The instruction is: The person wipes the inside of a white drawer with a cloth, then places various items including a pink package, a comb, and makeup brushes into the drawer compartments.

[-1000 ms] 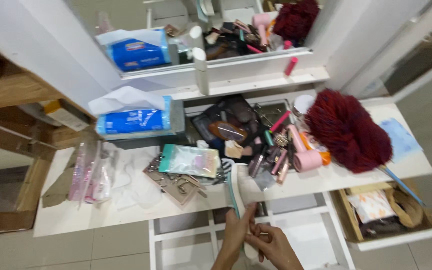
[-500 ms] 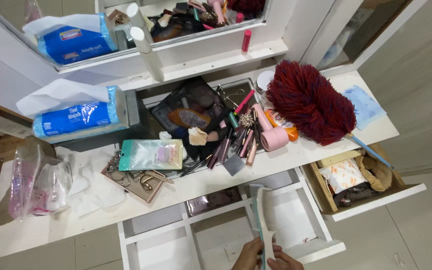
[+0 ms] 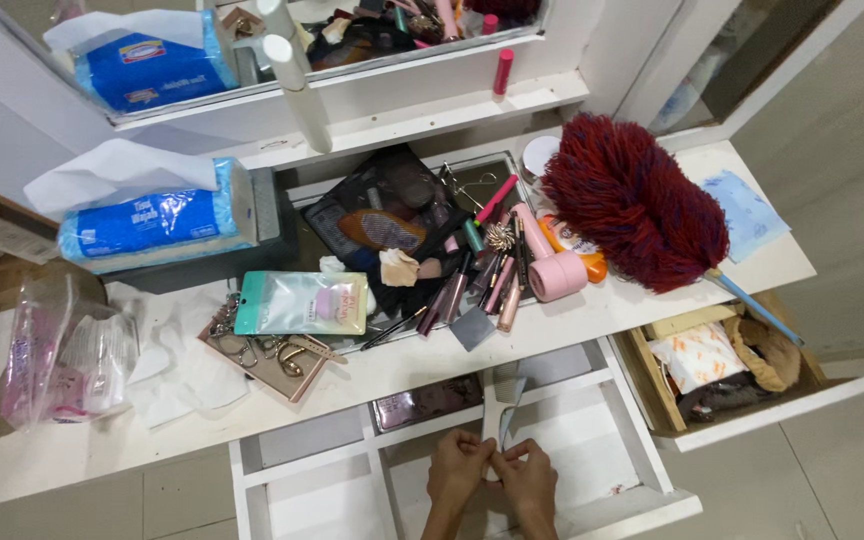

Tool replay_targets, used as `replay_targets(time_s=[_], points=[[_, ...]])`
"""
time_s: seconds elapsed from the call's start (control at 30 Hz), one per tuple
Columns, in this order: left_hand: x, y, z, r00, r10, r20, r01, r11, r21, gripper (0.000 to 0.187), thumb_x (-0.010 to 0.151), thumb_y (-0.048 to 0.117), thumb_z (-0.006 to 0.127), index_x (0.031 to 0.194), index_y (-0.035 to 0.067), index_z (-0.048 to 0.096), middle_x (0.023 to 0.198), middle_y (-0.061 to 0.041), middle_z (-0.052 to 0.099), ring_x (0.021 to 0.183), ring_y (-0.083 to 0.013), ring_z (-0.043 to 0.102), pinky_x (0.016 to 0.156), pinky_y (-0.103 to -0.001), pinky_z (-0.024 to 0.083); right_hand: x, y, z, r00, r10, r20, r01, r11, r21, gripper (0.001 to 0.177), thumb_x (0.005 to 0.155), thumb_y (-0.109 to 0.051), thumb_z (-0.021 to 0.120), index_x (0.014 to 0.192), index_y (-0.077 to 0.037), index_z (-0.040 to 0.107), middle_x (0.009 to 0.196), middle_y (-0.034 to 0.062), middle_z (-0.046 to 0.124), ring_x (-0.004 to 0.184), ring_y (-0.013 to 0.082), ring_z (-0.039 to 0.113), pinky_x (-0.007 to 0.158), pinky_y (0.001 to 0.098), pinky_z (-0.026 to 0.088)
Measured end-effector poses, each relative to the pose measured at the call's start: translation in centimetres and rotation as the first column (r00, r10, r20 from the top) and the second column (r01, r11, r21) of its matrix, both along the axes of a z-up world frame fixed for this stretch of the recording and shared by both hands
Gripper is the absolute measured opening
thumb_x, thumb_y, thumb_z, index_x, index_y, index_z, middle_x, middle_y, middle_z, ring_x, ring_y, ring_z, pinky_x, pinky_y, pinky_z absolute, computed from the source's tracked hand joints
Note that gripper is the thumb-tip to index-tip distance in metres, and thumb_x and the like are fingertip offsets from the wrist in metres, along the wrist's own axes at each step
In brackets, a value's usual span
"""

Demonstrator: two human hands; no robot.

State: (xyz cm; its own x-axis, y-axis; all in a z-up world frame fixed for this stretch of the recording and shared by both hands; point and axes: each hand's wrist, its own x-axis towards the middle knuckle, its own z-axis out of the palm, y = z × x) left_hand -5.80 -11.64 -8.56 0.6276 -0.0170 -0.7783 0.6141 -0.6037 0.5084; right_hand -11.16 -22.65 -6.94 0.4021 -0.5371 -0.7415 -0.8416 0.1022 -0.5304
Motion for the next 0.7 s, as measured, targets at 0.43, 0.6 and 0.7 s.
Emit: replay_targets(time_s=[0.43, 0.6, 0.7], points=[[0.3, -0.3, 0.7, 0.999, -0.030, -0.040, 0.032, 0.998, 0.062, 0.049, 0.072, 0.054, 0.077, 0.107, 0.019, 0.076, 0.099, 0.001, 0.079, 0.095, -0.0198, 0.075, 0.088, -0.037, 0.056, 1.6, -4.4, 4.0, 0.826, 0.509, -0.240, -0.547, 0.827, -0.127, 0.036, 0.094, -0.046, 0.064, 0.098, -0.012, 0.072, 0.076, 0.0064, 0.082, 0.067, 0.0202, 0.079, 0.071, 0.0367, 0.059], [1.3, -0.5, 2.8, 0.994, -0.058, -0.096, 0.065, 0.995, 0.074, 0.055, 0.074, 0.058, 0.072, 0.111, 0.018, 0.073, 0.104, 0.000, 0.078, 0.102, -0.0221, 0.074, 0.095, -0.043, 0.053, 7.9, -7.1, 7.5, 0.824, 0.535, 0.187, -0.274, 0.665, -0.695, 0.022, 0.099, -0.028, 0.064, 0.100, -0.006, 0.069, 0.077, 0.0105, 0.075, 0.069, 0.0229, 0.071, 0.068, 0.0413, 0.056], [1.1, -0.5, 3.9, 0.996, -0.034, -0.079, 0.040, 0.996, 0.078, 0.063, 0.076, 0.064, 0.068, 0.120, 0.019, 0.070, 0.112, -0.002, 0.077, 0.111, -0.0248, 0.071, 0.100, -0.043, 0.052, 13.4, -5.4, 8.7, 0.821, 0.469, 0.325, -0.247, 0.805, -0.540, 0.018, 0.096, -0.016, 0.063, 0.108, -0.003, 0.065, 0.077, 0.0154, 0.074, 0.063, 0.0256, 0.073, 0.061, 0.0417, 0.059]])
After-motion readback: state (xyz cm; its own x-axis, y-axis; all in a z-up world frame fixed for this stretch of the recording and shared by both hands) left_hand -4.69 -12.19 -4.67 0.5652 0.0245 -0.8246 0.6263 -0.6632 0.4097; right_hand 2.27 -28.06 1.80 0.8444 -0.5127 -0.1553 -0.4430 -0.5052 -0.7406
